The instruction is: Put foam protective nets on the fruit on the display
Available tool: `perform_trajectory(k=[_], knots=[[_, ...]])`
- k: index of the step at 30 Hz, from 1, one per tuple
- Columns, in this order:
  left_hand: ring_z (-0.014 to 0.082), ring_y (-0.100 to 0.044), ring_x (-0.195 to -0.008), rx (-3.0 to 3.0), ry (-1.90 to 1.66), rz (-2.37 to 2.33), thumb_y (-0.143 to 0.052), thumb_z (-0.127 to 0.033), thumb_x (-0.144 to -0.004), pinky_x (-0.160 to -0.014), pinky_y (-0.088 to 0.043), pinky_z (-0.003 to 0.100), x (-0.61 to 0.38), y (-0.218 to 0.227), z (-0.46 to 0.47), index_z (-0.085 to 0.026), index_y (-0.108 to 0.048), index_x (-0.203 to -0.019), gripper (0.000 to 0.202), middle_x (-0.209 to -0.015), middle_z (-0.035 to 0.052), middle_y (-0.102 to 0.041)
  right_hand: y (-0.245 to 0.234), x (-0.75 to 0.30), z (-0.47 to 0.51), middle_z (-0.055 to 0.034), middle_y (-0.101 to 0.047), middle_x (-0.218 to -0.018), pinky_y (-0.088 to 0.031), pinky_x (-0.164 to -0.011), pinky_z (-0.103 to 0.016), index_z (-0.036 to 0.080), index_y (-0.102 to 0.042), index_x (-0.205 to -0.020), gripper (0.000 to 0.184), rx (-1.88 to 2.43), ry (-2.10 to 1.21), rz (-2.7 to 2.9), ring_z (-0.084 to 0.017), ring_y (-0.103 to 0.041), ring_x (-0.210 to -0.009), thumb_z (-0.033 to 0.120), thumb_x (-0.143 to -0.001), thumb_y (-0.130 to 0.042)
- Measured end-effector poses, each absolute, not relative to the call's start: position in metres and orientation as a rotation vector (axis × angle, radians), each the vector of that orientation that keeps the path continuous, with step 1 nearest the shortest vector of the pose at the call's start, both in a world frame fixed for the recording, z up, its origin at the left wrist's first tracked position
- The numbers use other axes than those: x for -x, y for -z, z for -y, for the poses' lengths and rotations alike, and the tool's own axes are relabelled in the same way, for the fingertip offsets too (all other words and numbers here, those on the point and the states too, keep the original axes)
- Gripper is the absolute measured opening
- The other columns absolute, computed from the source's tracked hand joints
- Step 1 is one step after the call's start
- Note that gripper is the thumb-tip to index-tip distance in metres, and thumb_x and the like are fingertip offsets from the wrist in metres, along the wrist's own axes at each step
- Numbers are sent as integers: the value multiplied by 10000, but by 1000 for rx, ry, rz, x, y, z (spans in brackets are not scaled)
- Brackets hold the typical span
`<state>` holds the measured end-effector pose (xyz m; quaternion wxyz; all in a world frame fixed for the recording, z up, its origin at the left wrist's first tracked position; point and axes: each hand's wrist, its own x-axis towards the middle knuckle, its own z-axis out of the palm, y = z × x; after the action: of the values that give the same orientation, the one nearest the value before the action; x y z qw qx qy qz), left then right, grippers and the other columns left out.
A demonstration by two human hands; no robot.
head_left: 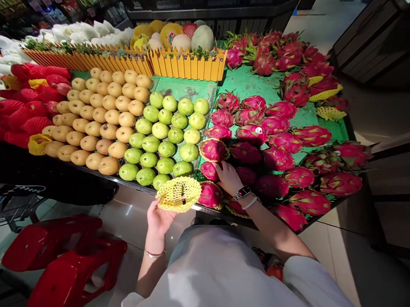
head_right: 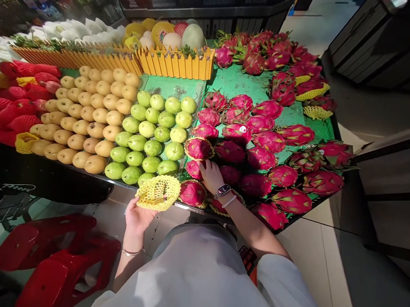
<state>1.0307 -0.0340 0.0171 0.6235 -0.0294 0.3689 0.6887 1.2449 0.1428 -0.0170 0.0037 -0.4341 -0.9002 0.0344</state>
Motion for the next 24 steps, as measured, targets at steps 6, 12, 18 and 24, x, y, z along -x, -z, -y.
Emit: perform_trajectory(k=[6,12,18,24], knots=[[255,-688,-948,78,-1608,-863,-512,-250,-801,-799,-554,393,-1023,-15,33,-237,-564,-1283,485,-1100,80,-722,23,-1237,-150,-237,-484,-1246,-404,-848,-402,157,-346,-1447,786,1462,-7,2885,-339,-525,-1018,268,-767,-726],[285,-679,-981,-10,-1536,-846,-525,-292,-802,-842,-540,430,-1028,-15,22,-238,-579,-1254,458,-1115,83,-719,9,-1245,-164,-183,-572,-1111,-460,-805,-368,201,-425,-1416,803,1352,-301,2874,-335,-597,-977,446,-727,-757],[299,-683,-980,-25,-1527,-832,-544,-293,-796,-848,-543,463,-1027,-15,16,-218,-584,-1243,454,-1108,98,-721,-5,-1265,-178,-169,-550,-1312,-484,-933,-457,196,-403,-1437,919,1258,-903,2674,-355,-588,-1122,419,-649,-821],[309,-674,-997,14,-1579,-851,-562,-276,-796,-876,-529,509,-1026,-12,14,-193,-563,-1284,494,-1156,129,-698,-13,-1274,-191,-121,-626,-1272,-457,-1027,-475,161,-447,-1398,868,1032,-1672,2120,-286,-595,-1154,396,-646,-812]])
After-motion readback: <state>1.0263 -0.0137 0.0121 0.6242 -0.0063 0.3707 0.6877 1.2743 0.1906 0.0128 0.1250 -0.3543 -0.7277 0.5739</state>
